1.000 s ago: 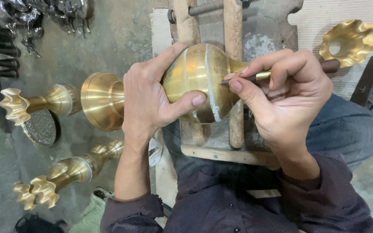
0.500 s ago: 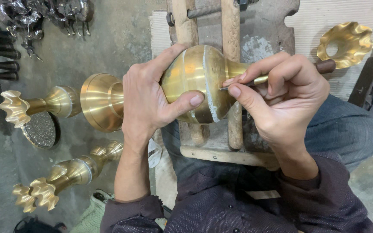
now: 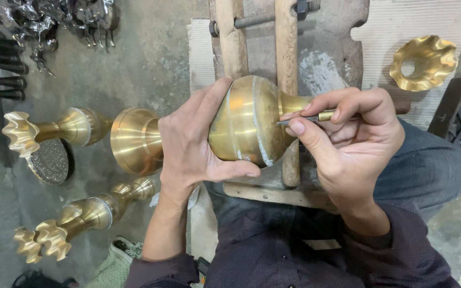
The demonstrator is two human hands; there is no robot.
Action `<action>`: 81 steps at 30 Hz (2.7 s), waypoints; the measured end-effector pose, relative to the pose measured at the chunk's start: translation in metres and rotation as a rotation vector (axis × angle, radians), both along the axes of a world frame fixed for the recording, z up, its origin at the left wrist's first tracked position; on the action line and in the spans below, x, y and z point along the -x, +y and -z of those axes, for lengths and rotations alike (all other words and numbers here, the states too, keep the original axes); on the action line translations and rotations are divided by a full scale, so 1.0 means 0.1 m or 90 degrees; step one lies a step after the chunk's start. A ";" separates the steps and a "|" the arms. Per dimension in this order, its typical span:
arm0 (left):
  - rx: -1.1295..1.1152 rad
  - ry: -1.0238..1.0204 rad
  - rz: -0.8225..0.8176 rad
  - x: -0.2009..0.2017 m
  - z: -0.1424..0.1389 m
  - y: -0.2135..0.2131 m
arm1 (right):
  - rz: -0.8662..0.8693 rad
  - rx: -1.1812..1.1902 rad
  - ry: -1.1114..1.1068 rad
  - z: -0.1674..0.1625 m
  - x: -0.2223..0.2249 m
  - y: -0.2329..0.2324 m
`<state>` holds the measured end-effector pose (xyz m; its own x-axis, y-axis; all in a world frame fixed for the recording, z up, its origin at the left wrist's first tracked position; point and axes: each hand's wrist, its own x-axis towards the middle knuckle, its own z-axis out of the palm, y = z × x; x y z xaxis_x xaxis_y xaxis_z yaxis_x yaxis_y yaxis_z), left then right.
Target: The person sits on the workshop floor holding a brass vase-shaped object on their lap and uses a small chisel-like punch tool to scrape and trim the white seam residue around the object's middle band, rotating the object to work around it.
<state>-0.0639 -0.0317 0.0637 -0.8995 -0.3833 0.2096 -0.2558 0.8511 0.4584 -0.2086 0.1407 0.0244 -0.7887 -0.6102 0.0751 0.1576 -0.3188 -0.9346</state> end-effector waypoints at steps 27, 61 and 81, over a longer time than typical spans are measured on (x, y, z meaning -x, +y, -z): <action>-0.100 0.400 0.086 -0.63 0.39 0.31 | -0.100 0.050 -0.086 0.35 -0.30 1.22; -0.480 0.482 -0.182 -0.69 0.06 1.20 | -0.238 -0.480 0.164 0.46 -0.59 1.51; -0.602 0.656 -0.200 -0.54 0.40 1.40 | -0.128 -0.221 -0.215 0.83 -0.81 1.68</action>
